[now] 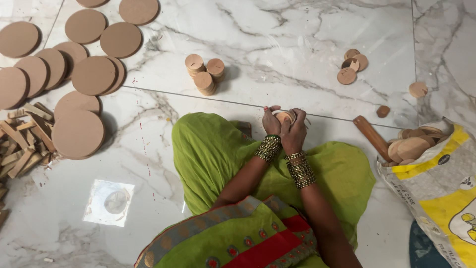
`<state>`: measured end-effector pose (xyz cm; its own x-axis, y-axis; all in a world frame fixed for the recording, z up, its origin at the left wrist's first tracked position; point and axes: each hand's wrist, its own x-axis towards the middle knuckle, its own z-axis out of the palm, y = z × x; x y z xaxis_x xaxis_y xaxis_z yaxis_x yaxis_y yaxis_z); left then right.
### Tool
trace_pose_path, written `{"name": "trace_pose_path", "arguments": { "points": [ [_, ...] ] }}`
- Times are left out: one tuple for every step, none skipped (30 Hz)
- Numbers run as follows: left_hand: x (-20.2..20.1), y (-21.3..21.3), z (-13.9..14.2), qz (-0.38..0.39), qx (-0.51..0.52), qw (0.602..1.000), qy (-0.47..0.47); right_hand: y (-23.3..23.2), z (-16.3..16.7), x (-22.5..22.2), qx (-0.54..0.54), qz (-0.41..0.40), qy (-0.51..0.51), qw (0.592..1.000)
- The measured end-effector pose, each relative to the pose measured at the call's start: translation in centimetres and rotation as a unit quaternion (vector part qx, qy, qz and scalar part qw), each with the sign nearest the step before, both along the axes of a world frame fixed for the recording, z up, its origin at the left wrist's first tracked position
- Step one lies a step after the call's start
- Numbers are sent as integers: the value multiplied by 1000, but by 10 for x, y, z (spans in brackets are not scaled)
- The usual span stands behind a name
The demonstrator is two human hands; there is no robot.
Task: The person sits on the floor and handles small round wooden pieces one at a time, fitting or pressing them together and placing finished pieces aside, occasionally reaching into a sack of wooden parts to retrieve more pieces.
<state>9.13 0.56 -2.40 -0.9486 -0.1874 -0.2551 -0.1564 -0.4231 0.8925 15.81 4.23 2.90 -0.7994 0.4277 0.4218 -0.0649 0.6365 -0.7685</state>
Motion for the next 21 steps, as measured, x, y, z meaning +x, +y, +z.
{"name": "trace_pose_path", "arguments": {
  "points": [
    [1,-1,-1,1,16,1000,10,1,3,-1,3,13,-15,1000],
    [1,-1,-3,-1,32,999,21,2,5,-1,7,25,-29,999],
    [2,-1,-3,-35,15,999,-13,4,8,0,9,36,-43,998],
    [2,-2,-3,-67,-2,997,-47,5,11,1,64,46,-70,994],
    [2,-2,-2,-101,-18,991,-82,6,13,2,117,56,-97,987],
    [2,-3,-1,-109,-36,990,-85,7,15,3,170,63,-122,976],
    [2,-3,0,-117,-52,988,-85,9,16,4,189,55,-149,969],
    [1,-4,0,-124,-69,986,-85,11,16,3,209,48,-174,961],
    [1,-3,2,-125,-87,986,-75,14,16,0,228,41,-199,952],
    [2,-1,3,-127,-106,984,-66,19,15,-4,217,39,-229,948],
    [2,1,3,-128,-125,982,-58,24,13,-11,206,38,-260,943],
    [4,5,4,-144,-183,972,-44,32,11,-19,194,37,-291,936],
    [7,9,4,-162,-241,956,-31,41,10,-27,122,63,-356,924],
    [11,13,4,-181,-299,937,-17,49,8,-35,48,88,-416,904],
    [16,17,4,-165,-253,953,-14,58,7,-43,-25,115,-471,874],
    [21,20,4,-146,-210,967,-12,64,6,-48,-2,123,-439,890],
    [25,21,4,-131,-167,977,-9,67,10,-50,20,127,-406,905],
    [27,22,3,-131,-137,982,15,68,12,-50,46,127,-374,918],
    [28,21,3,-126,-106,986,39,68,10,-47,68,121,-304,942],
    [27,18,3,-122,-78,988,63,64,12,-42,88,116,-234,961],
    [24,16,3,-125,-133,982,57,56,14,-33,106,109,-165,974]
  ]
}}
